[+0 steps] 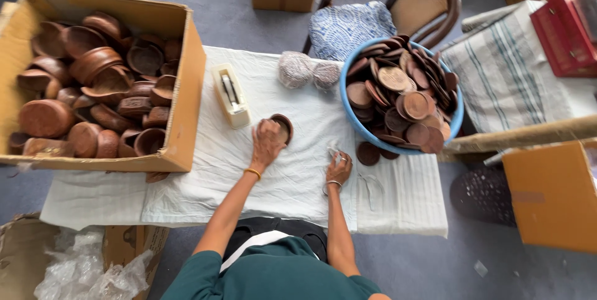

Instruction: The person wraps a small wooden bowl in bubble wrap and secures it with tape. They then pick up another wooden bowl and wipe it with a white cloth.

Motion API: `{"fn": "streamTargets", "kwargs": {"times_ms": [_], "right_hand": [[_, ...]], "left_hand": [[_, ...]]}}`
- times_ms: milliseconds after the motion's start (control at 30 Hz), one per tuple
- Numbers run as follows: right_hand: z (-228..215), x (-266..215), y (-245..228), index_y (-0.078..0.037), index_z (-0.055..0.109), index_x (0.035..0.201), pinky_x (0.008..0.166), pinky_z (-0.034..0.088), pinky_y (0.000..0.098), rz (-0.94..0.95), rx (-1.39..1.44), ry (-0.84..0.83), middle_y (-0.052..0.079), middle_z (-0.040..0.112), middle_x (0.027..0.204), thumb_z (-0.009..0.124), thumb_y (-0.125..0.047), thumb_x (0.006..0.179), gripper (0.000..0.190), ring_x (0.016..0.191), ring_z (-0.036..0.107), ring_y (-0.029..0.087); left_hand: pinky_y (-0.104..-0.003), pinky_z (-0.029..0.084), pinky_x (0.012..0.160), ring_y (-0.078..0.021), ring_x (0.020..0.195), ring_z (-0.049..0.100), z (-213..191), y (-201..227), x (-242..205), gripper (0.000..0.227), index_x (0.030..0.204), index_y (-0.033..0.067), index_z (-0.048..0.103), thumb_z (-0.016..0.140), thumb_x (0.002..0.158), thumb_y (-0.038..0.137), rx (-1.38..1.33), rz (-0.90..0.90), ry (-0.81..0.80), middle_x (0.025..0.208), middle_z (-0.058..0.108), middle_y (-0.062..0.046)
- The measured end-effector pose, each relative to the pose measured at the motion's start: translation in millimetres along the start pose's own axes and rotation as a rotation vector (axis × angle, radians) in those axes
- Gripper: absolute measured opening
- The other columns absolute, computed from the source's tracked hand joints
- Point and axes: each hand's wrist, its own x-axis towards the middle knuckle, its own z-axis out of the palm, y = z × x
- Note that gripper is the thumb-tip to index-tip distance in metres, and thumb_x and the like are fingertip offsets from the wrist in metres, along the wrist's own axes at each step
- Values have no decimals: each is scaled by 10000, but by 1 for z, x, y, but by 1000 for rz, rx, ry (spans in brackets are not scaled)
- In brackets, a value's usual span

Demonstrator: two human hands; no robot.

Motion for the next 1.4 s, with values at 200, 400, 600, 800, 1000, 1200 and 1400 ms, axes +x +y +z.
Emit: {"fn": "streamTargets", "kwargs": {"times_ms": [200, 400, 600, 800, 1000, 1200, 1400], "right_hand": [[11, -2, 8, -31, 701, 1072, 955, 506, 458, -82, 66, 29, 158, 675, 1138, 645, -226, 1013, 211, 1067, 638, 360], [21, 0, 0, -51, 702, 1115, 971, 500, 461, -11, 16, 13, 148, 669, 1190, 655, -250, 1033, 220, 1105, 626, 344], [-11, 3, -27, -88, 718, 1087, 951, 478, 485, -72, -167, -17, 116, 667, 1220, 704, -287, 925, 258, 1112, 604, 340], [-16, -1, -42, -82, 691, 1156, 914, 453, 514, -166, -325, -60, 134, 628, 1298, 798, -228, 749, 446, 1148, 573, 352], [-38, 55, -72, -117, 663, 1228, 1005, 523, 447, -177, 104, 2, 131, 665, 1318, 726, -110, 893, 342, 1185, 639, 361], [-62, 197, -108, -59, 666, 1160, 985, 486, 496, -411, -75, 209, 197, 607, 1355, 736, -234, 892, 328, 1175, 598, 393], [-56, 315, -83, -116, 626, 1211, 1053, 474, 488, -329, -237, 255, 148, 552, 1422, 806, -245, 904, 378, 1240, 559, 342]], "left_hand": [[-720, 172, 1170, -270, 1319, 443, -24, 6, -9, 690, 1343, 86, 567, 778, 798, 454, 12, 20, -363, 1371, 539, -82], [-610, 272, 1233, -202, 1229, 566, 0, -16, -13, 386, 1270, 151, 657, 685, 889, 197, 86, 183, -264, 1233, 634, 5], [-550, 289, 1209, -229, 1292, 556, 9, -27, -17, 296, 1208, 133, 669, 593, 921, 128, 56, 290, -239, 1317, 652, -44], [-521, 250, 1306, -184, 1391, 501, -26, -18, -9, 458, 1286, 97, 618, 694, 914, 354, -212, 50, -389, 1447, 588, -7], [-602, 149, 1227, -239, 1534, 233, -62, -5, -60, 873, 1579, 128, 256, 624, 880, 498, -143, -54, -160, 1659, 279, -53], [-550, 139, 1248, -240, 1530, 252, -54, -16, -82, 870, 1598, 83, 252, 572, 917, 520, -222, -166, -164, 1654, 293, -77], [-516, 144, 1265, -223, 1531, 271, -52, -16, -86, 756, 1553, 100, 356, 569, 941, 491, -119, -178, -229, 1627, 358, -61]]}}
